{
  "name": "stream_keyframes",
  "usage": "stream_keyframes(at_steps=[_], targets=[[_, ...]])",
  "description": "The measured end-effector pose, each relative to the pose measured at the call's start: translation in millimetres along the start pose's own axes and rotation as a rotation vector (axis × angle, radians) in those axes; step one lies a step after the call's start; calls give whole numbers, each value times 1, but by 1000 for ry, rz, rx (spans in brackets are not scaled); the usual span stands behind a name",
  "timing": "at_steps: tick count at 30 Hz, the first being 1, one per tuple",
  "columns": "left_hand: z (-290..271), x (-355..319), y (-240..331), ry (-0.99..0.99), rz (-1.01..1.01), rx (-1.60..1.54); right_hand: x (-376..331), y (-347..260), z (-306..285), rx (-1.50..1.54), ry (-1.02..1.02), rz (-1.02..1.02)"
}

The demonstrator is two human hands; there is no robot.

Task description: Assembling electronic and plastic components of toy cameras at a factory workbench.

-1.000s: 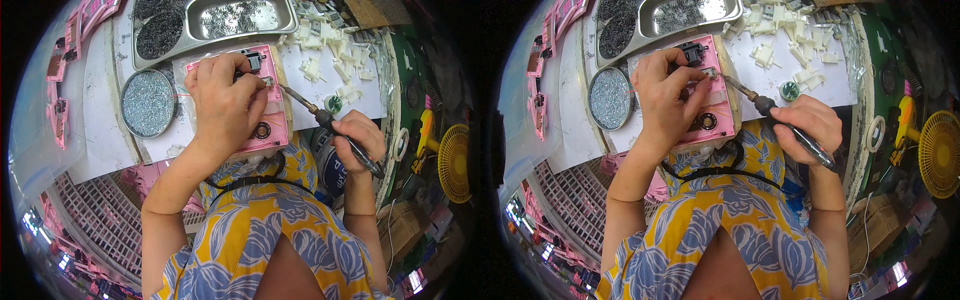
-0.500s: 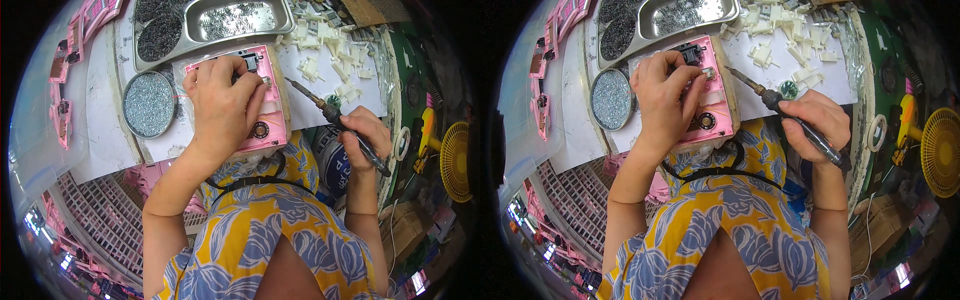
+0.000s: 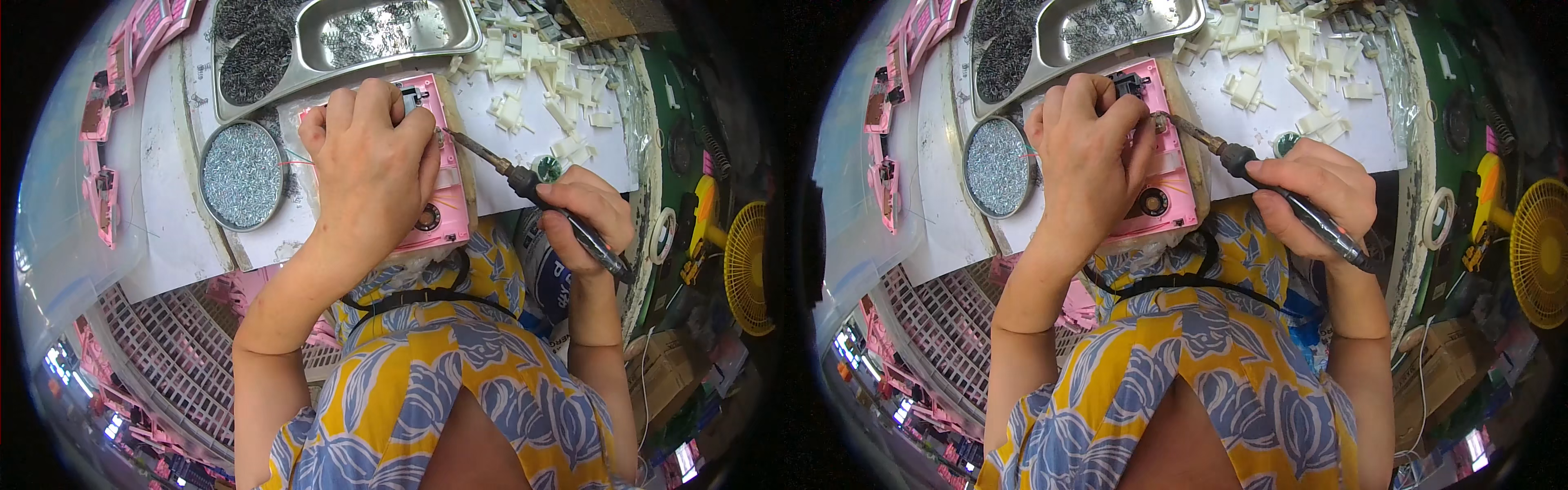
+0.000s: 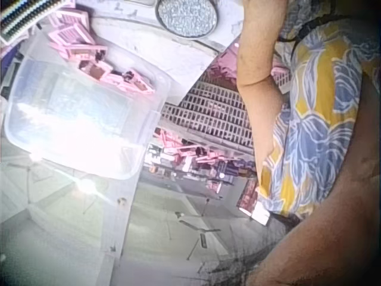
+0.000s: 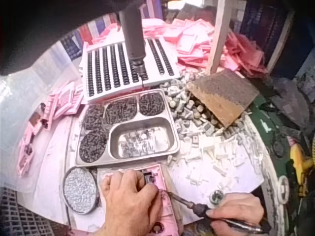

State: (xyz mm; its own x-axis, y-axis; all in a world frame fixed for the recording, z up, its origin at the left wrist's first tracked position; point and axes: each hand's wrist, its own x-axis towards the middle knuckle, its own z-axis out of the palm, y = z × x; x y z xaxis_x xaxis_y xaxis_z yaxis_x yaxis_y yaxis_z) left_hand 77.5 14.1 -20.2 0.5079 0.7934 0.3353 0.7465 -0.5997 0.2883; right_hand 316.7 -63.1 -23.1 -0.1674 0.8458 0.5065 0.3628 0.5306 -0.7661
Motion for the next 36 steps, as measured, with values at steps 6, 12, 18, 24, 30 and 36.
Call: stream_keyframes(at_steps=[6, 12, 18, 24, 30, 36], targets=[[-5, 1, 2, -24, -12, 8, 2, 6, 7, 4, -10, -32], [-5, 1, 3, -10, -8, -3, -6, 5, 4, -28, -15, -61], [1, 0, 3, 41, 0, 20, -17, -6, -5, -35, 35, 25], [-7, -1, 2, -20, 24, 13, -16, -8, -9, -38, 46, 25], [-59, -16, -47, -168, 38, 102, -23, -9, -22, -48, 163, 98], [-67, -21, -68, -198, 115, -224, 1, -9, -13, 69, 157, 73]])
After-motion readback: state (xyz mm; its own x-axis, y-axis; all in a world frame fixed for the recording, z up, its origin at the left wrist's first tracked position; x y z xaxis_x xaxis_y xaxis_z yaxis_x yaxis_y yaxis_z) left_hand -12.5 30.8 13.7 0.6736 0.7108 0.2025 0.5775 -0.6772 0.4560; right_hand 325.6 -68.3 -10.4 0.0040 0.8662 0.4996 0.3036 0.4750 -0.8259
